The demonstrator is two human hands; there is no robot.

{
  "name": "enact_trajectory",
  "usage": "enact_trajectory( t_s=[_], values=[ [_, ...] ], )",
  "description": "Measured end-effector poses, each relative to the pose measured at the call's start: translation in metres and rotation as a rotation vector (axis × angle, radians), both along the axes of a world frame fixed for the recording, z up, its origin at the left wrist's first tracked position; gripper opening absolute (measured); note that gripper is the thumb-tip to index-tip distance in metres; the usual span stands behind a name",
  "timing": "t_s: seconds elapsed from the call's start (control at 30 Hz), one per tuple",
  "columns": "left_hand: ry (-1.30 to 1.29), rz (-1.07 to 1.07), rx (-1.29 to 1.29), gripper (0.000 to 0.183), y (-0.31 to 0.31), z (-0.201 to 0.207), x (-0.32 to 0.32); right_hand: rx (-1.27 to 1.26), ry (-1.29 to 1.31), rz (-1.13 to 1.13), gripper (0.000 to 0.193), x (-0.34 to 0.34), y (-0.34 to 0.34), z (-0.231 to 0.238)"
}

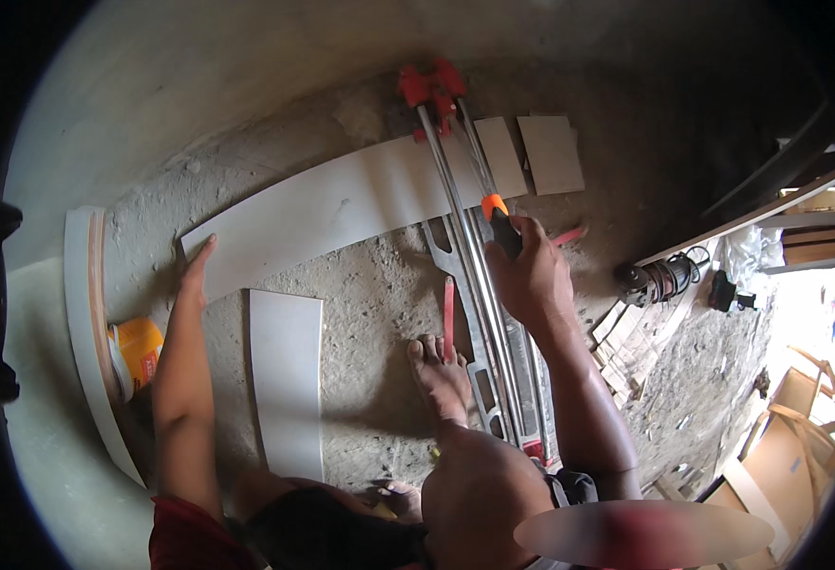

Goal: The person uses a manual panel cutter to slice long white panels into smaller pieces. They repeatedly position each panel on the cutter, score it, and break it along the scored line, stacking the cut pieces nearby.

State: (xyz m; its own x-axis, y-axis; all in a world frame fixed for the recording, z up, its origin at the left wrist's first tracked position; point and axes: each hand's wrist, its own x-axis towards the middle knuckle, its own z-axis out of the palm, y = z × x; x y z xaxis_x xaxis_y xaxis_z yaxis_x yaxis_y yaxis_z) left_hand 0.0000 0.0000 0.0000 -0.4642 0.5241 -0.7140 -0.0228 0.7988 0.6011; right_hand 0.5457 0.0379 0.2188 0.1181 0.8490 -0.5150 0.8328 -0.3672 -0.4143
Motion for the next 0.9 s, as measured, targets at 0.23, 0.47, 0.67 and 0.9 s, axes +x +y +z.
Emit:
enact_trajectory(
  t_s=[0.23, 0.47, 0.67, 0.9],
  values=[
    [-0.04, 0.11, -0.006, 0.097, 0.003, 0.005, 0.006, -0.14, 0.293, -0.3, 0.034, 0.013, 0.024, -0.043],
    [0.09, 0.022, 0.061, 0.098, 0.004, 0.017, 0.021, -0.31, 0.377, -0.237, 0.017, 0.015, 0.034, -0.038],
    [0.027, 0.022, 0.025, 0.097, 0.008, 0.015, 0.017, -0.264, 0.281, -0.237, 0.015, 0.013, 0.032, -0.044],
    [-0.011, -0.013, 0.022, 0.098, 0.01, 0.03, 0.025, -0.127, 0.184, 0.012, 0.022, -0.003, 0.039, -0.013]
  ],
)
